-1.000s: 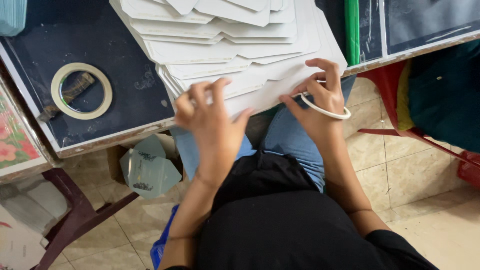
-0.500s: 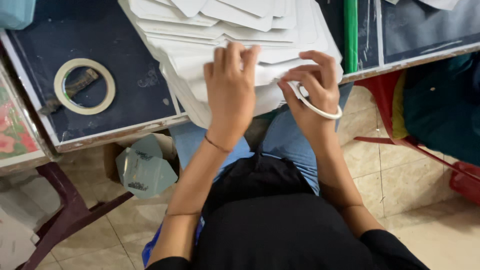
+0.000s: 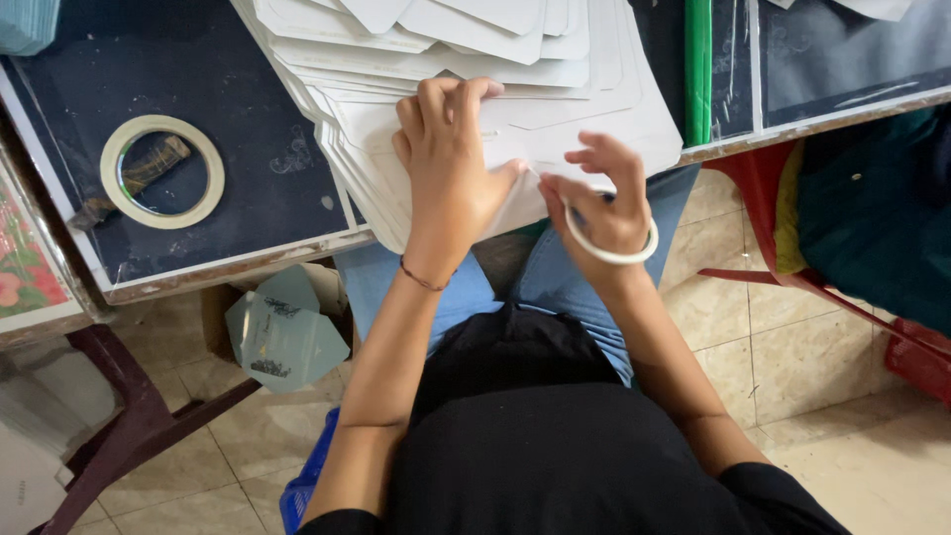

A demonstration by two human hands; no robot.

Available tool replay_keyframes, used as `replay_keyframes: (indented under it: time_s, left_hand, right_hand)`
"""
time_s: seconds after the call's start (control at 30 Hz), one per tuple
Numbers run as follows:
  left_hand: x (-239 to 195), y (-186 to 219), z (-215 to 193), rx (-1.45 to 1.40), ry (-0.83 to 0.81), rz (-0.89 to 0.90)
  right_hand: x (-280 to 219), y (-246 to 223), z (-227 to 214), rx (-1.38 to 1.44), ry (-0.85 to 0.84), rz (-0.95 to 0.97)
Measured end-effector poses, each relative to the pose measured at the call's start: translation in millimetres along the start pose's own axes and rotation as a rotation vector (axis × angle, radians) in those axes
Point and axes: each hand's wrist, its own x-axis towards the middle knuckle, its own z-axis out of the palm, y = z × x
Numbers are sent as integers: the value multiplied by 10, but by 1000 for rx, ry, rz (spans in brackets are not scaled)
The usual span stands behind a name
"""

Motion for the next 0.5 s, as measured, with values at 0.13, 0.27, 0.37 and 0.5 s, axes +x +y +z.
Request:
replay_keyframes:
  time_s: [0.13, 0.27, 0.37, 0.5]
  left_hand:
    - [10, -46, 14, -2, 20, 1]
    - [-38, -123, -373, -241, -107, 70]
    - [-254, -143, -765, -202, -154, 66]
    - [-598, -162, -976, 104, -169, 11]
  right_hand:
    - [-62, -197, -114, -28, 67, -41]
    - [13, -431, -151, 122, -12, 213]
    - [23, -502, -21, 251, -171, 318]
    - [30, -605, 157, 308, -223, 267]
